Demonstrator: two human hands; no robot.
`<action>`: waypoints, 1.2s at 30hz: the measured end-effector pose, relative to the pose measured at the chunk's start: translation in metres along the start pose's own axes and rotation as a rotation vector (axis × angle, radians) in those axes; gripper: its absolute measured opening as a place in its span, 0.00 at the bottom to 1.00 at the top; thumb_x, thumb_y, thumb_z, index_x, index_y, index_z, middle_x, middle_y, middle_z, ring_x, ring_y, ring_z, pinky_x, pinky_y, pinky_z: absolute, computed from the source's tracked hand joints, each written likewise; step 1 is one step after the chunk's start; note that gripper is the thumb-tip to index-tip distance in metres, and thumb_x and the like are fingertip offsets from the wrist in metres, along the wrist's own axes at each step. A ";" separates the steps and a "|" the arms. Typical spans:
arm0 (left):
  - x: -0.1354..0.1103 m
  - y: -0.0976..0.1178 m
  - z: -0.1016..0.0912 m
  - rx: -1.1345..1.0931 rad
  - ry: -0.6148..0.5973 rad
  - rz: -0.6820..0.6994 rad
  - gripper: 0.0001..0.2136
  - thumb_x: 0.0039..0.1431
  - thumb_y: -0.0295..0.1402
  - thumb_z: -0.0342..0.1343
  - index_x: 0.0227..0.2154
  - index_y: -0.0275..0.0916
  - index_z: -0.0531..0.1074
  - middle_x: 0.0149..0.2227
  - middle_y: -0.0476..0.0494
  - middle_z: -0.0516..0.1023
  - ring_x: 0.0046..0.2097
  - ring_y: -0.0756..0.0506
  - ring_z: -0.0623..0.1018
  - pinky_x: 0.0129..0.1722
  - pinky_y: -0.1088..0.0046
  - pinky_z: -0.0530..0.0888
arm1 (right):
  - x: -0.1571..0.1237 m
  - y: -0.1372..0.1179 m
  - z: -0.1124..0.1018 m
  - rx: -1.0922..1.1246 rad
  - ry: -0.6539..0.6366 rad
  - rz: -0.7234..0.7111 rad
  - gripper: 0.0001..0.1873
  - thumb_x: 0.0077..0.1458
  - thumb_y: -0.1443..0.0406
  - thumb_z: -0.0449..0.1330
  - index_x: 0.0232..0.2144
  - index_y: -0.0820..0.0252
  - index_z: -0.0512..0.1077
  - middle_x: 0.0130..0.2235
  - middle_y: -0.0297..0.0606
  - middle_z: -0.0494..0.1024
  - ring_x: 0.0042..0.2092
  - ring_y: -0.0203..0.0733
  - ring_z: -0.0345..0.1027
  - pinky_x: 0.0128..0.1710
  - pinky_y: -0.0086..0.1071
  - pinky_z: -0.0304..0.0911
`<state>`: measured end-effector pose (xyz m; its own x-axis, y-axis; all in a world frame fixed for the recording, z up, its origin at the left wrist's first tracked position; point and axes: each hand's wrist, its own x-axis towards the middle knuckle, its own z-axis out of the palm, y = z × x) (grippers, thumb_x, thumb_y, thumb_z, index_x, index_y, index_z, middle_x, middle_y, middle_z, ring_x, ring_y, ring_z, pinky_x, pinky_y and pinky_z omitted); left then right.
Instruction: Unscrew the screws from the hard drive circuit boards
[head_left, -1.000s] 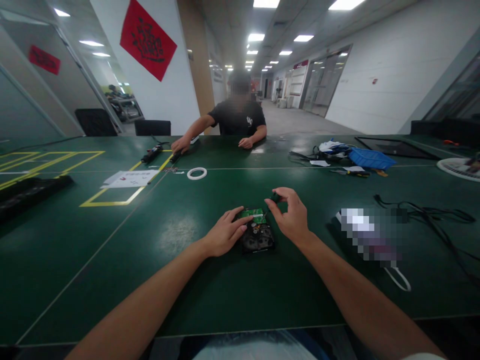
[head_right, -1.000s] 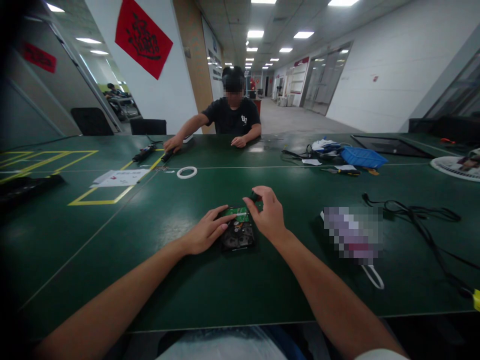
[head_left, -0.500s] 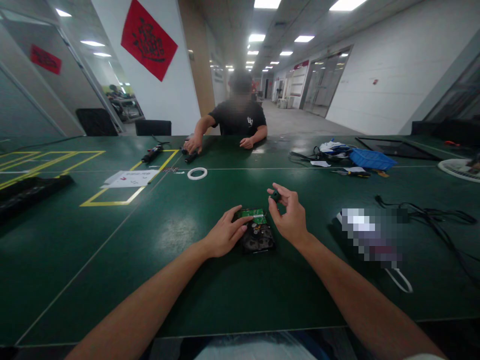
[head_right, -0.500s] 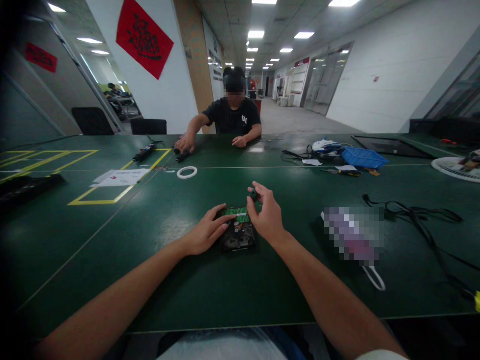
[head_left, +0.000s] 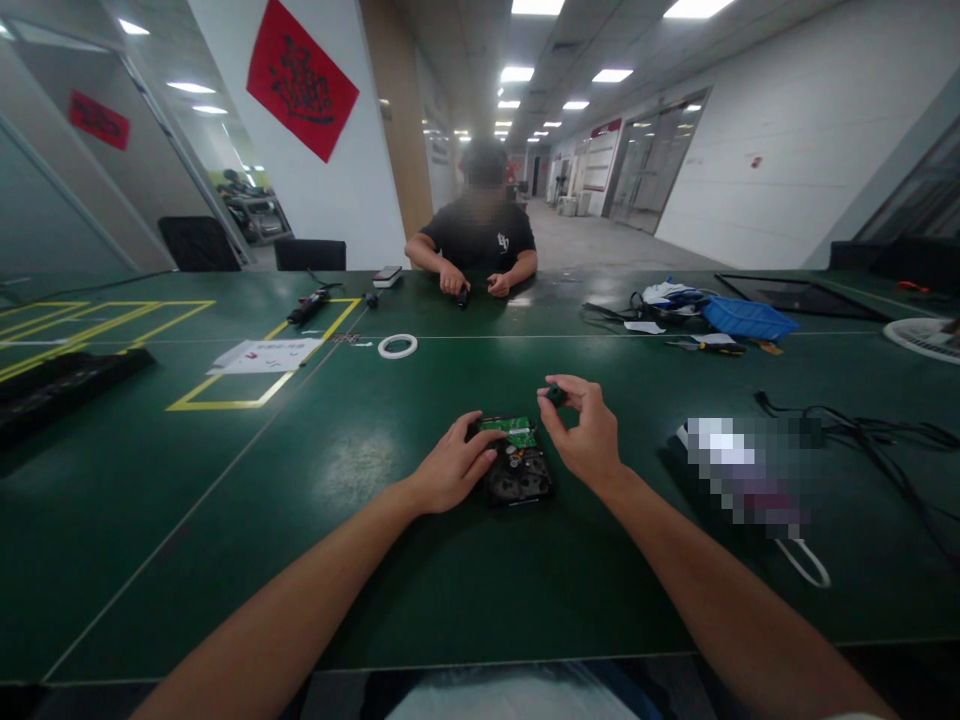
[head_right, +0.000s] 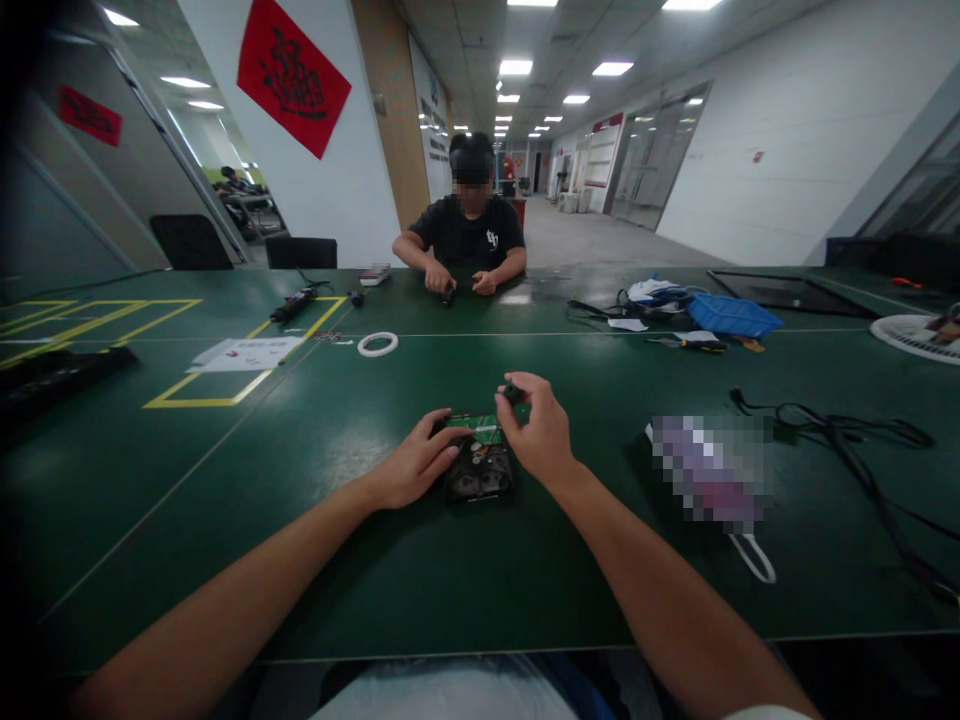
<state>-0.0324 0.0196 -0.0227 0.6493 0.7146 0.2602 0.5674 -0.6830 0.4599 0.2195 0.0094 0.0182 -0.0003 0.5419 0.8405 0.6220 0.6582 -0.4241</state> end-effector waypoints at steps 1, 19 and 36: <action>0.000 0.000 0.000 0.004 0.001 0.000 0.21 0.74 0.44 0.40 0.65 0.49 0.63 0.67 0.38 0.55 0.70 0.34 0.57 0.67 0.49 0.62 | 0.000 0.000 -0.001 -0.011 -0.006 -0.003 0.17 0.62 0.63 0.63 0.51 0.53 0.66 0.50 0.43 0.77 0.46 0.46 0.76 0.43 0.42 0.76; -0.001 0.003 -0.002 0.027 -0.002 0.011 0.21 0.74 0.43 0.40 0.65 0.48 0.63 0.67 0.37 0.55 0.69 0.34 0.58 0.67 0.49 0.62 | 0.001 -0.002 -0.001 0.033 -0.017 -0.026 0.18 0.63 0.65 0.62 0.54 0.53 0.64 0.57 0.45 0.75 0.49 0.46 0.78 0.45 0.43 0.78; -0.001 0.002 -0.003 0.025 -0.010 0.012 0.22 0.75 0.44 0.40 0.65 0.48 0.63 0.67 0.37 0.55 0.69 0.34 0.59 0.67 0.48 0.61 | 0.002 -0.001 -0.006 -0.076 -0.025 -0.032 0.16 0.62 0.64 0.62 0.51 0.53 0.67 0.47 0.42 0.77 0.44 0.45 0.77 0.43 0.42 0.76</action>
<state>-0.0327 0.0179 -0.0195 0.6608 0.7051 0.2571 0.5722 -0.6950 0.4355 0.2231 0.0071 0.0227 -0.0403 0.5346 0.8441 0.6793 0.6342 -0.3693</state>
